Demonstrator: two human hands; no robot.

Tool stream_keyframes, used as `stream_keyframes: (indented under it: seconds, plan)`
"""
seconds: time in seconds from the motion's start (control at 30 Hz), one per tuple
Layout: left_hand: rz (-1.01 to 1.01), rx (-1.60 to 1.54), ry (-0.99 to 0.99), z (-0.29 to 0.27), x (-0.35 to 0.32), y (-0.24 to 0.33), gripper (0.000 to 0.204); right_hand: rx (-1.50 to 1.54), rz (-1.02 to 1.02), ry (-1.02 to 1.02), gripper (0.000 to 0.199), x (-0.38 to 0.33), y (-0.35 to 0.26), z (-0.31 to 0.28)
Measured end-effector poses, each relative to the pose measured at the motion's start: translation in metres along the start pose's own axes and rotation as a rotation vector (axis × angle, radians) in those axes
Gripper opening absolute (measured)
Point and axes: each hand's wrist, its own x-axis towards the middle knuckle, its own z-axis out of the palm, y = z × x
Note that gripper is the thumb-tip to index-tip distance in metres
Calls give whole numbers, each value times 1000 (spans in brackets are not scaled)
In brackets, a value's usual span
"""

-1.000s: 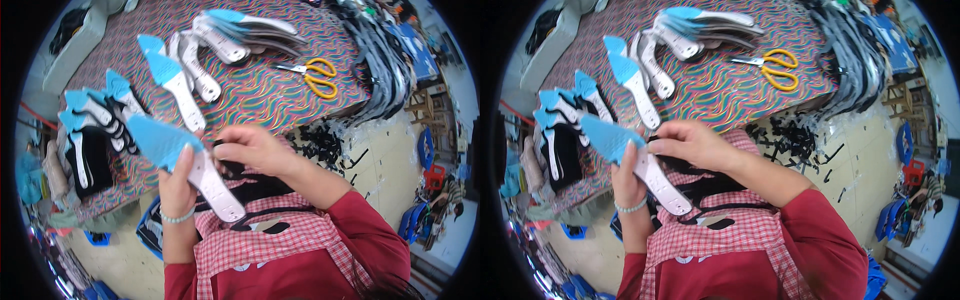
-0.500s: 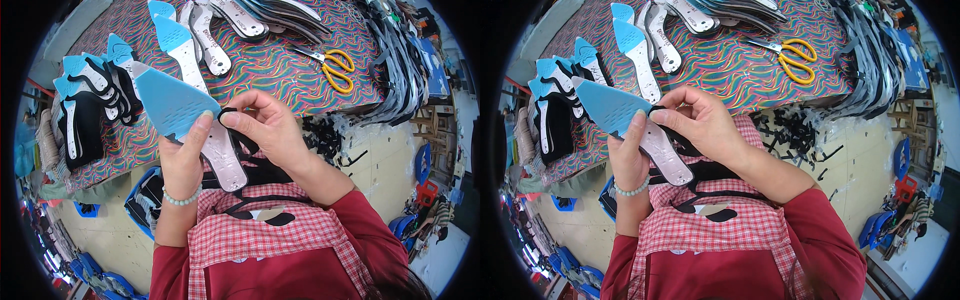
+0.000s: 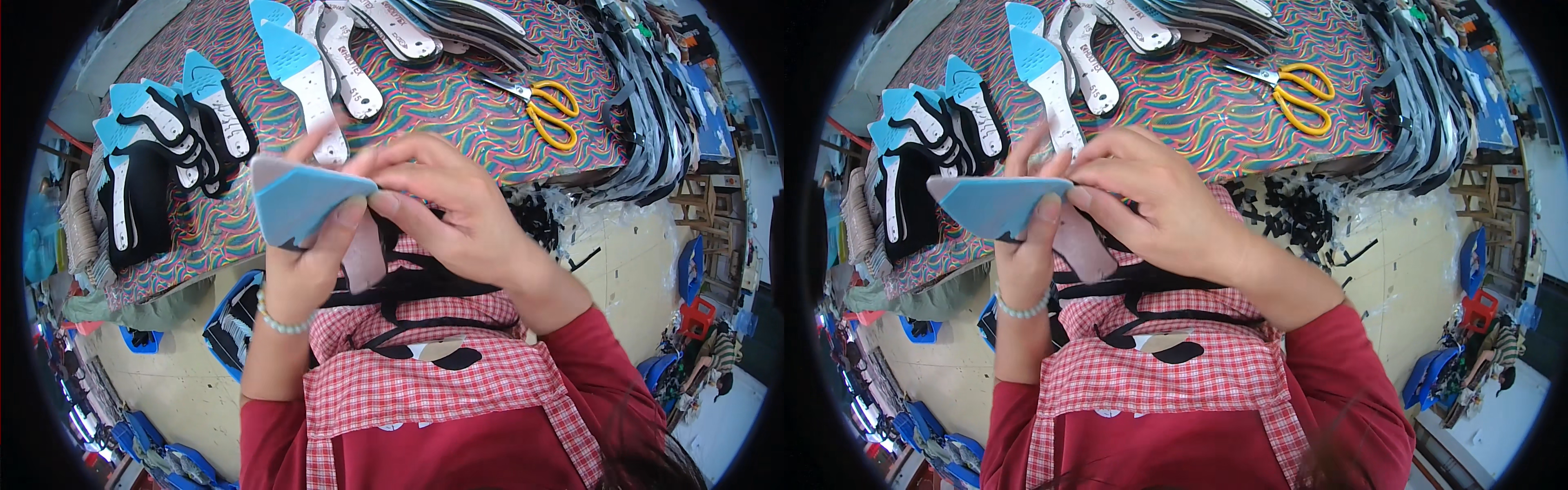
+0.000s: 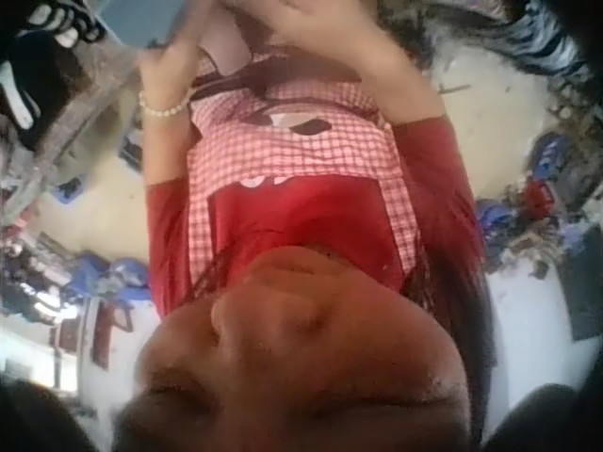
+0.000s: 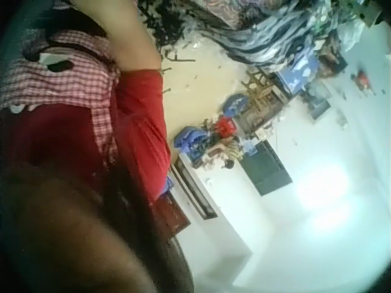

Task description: The person assembles shoe parts by wrapping a black fabric strip around a light blue shoe insole. They use yellow-handled scissors to cut the fabric to size and place the finished units on a pile on the table. The process is repeated for multiple insoles throughout the clip.

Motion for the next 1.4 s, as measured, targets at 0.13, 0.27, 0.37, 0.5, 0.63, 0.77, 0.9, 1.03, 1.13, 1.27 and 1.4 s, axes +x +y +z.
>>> stream_keyframes:
  seconds: [0.13, 0.27, 0.37, 0.5, 0.63, 0.77, 0.9, 1.03, 1.13, 1.27, 1.4]
  plan:
    - [70, -143, -107, -11, 19, -4, 43, 354, 256, -150, 22, 7, -2, 1]
    - [-105, -489, 199, 7, 15, 11, 57, 640, 469, 106, 20, -13, -5, 18]
    - [-113, -407, 239, 9, 14, 12, 56, 677, 464, 173, 16, -25, -3, 19]
    - [-201, -437, 204, 9, 10, 10, 54, 446, 365, 101, 14, -37, 7, 19]
    - [-232, -422, 277, 19, 20, 11, 47, 223, 336, -3, 14, -27, 1, 13]
    - [-235, -292, 187, 31, 19, -2, 31, -135, 95, 234, 16, -15, 9, 17]
    - [-246, -320, 102, 25, 7, 8, 40, -285, -36, 19, 18, -17, 14, 3]
    - [-317, -288, -18, 14, 1, 1, 27, -226, -194, 243, 20, 9, 17, -11]
    - [-551, -622, -180, 12, 3, -3, 42, -8, 19, 56, 23, 15, 7, -13]
    - [-405, -632, -201, 3, 12, 1, 43, 326, 212, 82, 40, 11, 7, -8]
    - [-302, -453, -16, -7, 15, -13, 40, 387, 454, -191, 53, -19, 28, -2]
